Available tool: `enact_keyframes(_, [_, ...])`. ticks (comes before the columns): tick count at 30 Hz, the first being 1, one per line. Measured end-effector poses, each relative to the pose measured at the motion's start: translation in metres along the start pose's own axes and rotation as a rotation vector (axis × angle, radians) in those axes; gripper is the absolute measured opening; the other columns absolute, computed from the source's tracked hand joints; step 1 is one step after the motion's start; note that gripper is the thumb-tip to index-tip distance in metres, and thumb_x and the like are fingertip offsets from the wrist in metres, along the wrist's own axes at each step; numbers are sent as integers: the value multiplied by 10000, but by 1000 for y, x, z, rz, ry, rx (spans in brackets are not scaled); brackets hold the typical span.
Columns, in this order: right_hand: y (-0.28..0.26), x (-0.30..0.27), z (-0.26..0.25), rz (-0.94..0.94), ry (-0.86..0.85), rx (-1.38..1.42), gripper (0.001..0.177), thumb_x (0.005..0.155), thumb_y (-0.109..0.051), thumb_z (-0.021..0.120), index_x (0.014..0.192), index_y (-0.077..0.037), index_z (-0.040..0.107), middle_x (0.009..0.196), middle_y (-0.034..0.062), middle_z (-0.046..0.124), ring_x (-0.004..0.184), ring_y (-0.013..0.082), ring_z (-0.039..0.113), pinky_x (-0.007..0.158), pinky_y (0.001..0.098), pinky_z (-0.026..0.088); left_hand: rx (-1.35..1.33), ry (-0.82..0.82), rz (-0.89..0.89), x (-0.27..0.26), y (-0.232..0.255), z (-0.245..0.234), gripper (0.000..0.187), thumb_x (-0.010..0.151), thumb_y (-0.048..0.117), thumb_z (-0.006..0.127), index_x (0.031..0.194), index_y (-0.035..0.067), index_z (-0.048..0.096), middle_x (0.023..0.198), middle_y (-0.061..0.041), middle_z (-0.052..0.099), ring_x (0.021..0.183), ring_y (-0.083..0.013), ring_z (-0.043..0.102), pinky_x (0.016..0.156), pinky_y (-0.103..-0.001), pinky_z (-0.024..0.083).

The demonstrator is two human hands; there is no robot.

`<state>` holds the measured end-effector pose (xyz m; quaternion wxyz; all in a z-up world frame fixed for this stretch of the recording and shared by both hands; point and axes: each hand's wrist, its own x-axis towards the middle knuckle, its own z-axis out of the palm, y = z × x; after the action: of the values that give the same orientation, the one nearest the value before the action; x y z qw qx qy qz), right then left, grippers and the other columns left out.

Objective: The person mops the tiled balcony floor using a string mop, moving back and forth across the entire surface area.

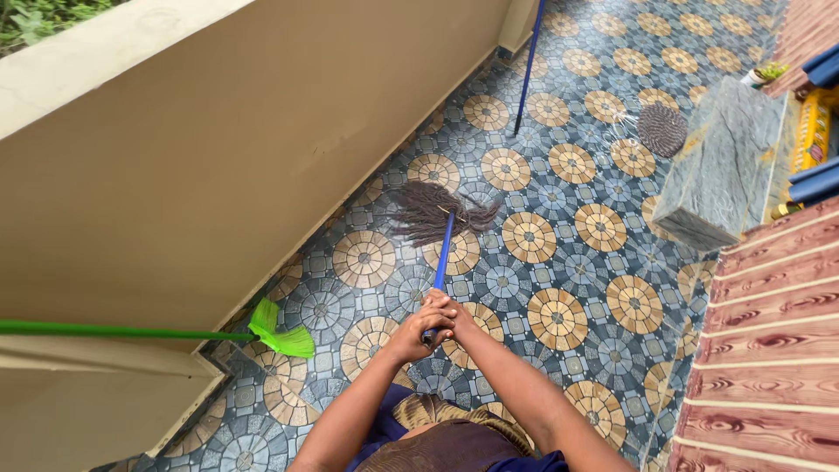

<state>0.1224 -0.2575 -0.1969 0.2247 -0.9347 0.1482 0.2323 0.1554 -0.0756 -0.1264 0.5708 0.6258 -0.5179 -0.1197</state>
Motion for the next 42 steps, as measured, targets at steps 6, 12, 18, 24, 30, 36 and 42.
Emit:
enact_keyframes(6, [46, -31, 0, -140, 404, 72, 310, 1044, -333, 420, 1153, -80, 561, 1203, 115, 581, 1203, 300, 549, 1065, 347, 449, -115, -234, 107, 35, -6, 26, 170, 874, 145, 798, 1021, 74, 753, 1255, -98, 734, 1414, -323, 540, 1186, -458, 394])
enact_keyframes(12, [59, -96, 13, 207, 328, 155, 298, 927, -333, 538, 1140, -132, 590, 1222, 70, 606, 1183, 290, 586, 972, 395, 501, -192, -479, 79, 40, 18, 25, 124, 909, 161, 761, 987, 67, 742, 1280, -94, 723, 1311, -308, 598, 1122, -435, 435])
enact_keyframes(18, [24, -111, -4, 127, 484, 138, 221, 868, -243, 656, 1025, -94, 613, 1069, 65, 685, 1035, 318, 630, 910, 413, 514, -171, -567, -7, 48, 50, -8, 180, 902, 220, 764, 919, 48, 714, 1113, -102, 760, 1062, -293, 719, 951, -415, 554])
enact_keyframes(24, [-66, -145, -49, -120, 546, 832, 166, 909, -211, 629, 990, -66, 635, 908, 123, 659, 873, 314, 608, 823, 361, 543, -68, -520, 57, 66, 133, -87, 177, 859, 214, 762, 889, 41, 744, 982, -164, 760, 1075, -329, 703, 1012, -433, 511])
enact_keyframes(30, [-131, -156, -71, -529, 634, 321, 275, 743, -200, 752, 936, -35, 647, 961, 100, 702, 922, 264, 718, 772, 361, 569, 147, -417, 136, 57, 202, -144, 202, 821, 191, 752, 742, 10, 708, 918, -212, 746, 1125, -346, 690, 1108, -430, 451])
enact_keyframes(36, [-151, -116, -48, -705, 584, 425, 256, 866, -203, 683, 1058, -36, 656, 1047, 110, 689, 1003, 284, 694, 884, 387, 555, 314, -434, -32, 42, 195, -151, 241, 813, 207, 756, 727, -9, 691, 978, -204, 743, 1097, -353, 669, 1047, -420, 472])
enact_keyframes(42, [-132, -65, -28, -735, 704, 51, 314, 1017, -202, 572, 1257, -4, 611, 1104, 121, 674, 1059, 303, 681, 1021, 394, 538, 334, -230, 38, 25, 140, -130, 196, 766, 174, 777, 820, 2, 699, 1065, -233, 731, 1109, -387, 651, 987, -472, 467])
